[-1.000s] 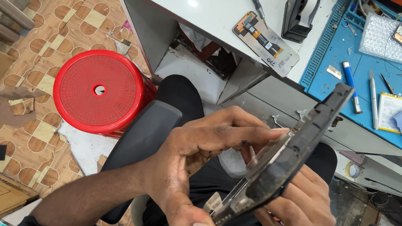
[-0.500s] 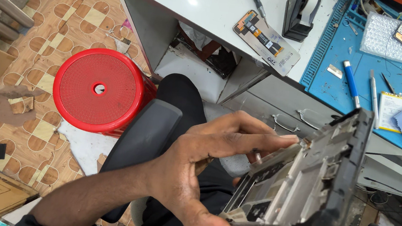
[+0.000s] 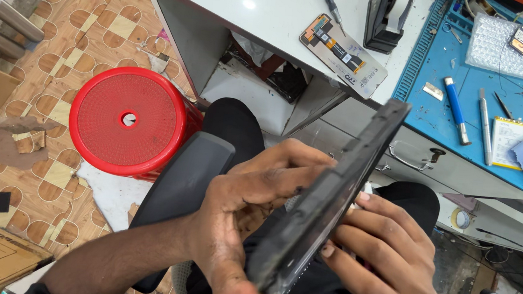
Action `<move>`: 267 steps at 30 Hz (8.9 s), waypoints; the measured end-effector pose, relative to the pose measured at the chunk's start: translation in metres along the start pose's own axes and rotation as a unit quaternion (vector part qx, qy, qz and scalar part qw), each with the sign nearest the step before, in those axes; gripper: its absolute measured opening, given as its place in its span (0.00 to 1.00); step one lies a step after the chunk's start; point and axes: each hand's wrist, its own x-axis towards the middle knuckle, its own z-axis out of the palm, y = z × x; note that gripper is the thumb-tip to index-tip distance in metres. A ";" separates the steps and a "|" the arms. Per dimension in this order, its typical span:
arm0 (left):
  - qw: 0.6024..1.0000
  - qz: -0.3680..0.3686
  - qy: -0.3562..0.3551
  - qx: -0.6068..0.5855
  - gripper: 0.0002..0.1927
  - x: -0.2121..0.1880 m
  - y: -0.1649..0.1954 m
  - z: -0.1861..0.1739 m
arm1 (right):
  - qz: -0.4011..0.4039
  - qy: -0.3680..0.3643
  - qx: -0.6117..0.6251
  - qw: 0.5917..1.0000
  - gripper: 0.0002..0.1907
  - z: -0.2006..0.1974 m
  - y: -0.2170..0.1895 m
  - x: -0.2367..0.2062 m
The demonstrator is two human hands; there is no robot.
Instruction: The person scrapes residue from a small circuit board using a metal tool, then picks up a disassembled phone chassis and applies adhesive from a tube along the inner edges of the frame. The person rotates the chassis to reach different sides while continuing to apply the adhesive.
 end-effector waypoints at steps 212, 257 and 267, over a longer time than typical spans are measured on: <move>0.999 -0.036 0.008 0.005 0.59 -0.009 -0.021 -0.023 | 0.254 0.330 0.369 0.831 0.13 0.048 -0.014 -0.101; 0.998 -0.045 -0.046 -0.016 0.53 -0.012 -0.022 -0.026 | 0.284 0.328 0.293 0.852 0.12 0.048 -0.018 -0.091; 0.994 -0.047 -0.095 0.030 0.55 -0.014 -0.026 -0.033 | 0.302 0.330 0.290 0.846 0.12 0.046 -0.018 -0.093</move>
